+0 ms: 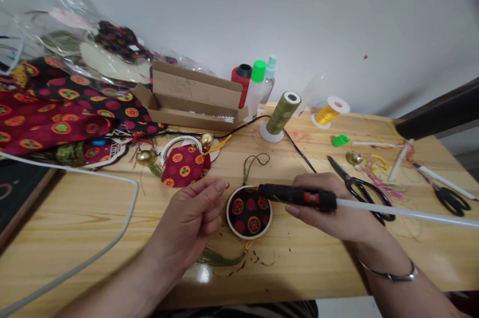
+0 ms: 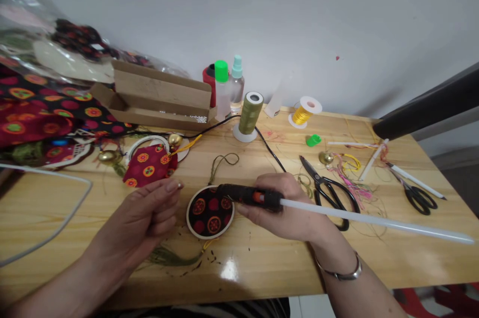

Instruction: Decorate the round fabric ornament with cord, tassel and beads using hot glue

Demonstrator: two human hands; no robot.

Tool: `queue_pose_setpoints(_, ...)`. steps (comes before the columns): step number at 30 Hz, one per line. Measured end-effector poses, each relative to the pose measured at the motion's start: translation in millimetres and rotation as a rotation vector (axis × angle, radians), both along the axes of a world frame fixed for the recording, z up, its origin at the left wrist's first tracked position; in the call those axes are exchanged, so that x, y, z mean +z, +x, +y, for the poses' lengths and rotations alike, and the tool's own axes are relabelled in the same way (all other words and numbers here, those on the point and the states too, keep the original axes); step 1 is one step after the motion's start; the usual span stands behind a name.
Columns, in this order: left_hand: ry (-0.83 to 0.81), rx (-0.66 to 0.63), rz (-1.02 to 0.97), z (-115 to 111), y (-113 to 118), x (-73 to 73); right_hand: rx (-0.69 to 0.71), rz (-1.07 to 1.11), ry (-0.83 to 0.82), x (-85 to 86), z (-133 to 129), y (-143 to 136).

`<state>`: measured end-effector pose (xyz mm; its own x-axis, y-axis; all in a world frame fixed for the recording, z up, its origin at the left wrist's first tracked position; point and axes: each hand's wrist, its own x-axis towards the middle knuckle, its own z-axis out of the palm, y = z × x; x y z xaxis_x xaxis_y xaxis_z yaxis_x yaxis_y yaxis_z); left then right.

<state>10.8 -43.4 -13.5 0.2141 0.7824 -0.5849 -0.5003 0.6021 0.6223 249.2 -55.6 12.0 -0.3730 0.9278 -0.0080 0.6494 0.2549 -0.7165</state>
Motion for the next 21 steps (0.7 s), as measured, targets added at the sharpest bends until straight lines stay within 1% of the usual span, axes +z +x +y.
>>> queue_pose_setpoints(10,0.014,-0.030,-0.008,-1.1,0.2,0.7,0.006,-0.003,-0.004,-5.1,0.7,-0.6)
queue_pose_setpoints(21,0.003,-0.018,-0.032,-0.8,0.1,-0.9,0.013,-0.025,0.016,-8.9,0.1,0.3)
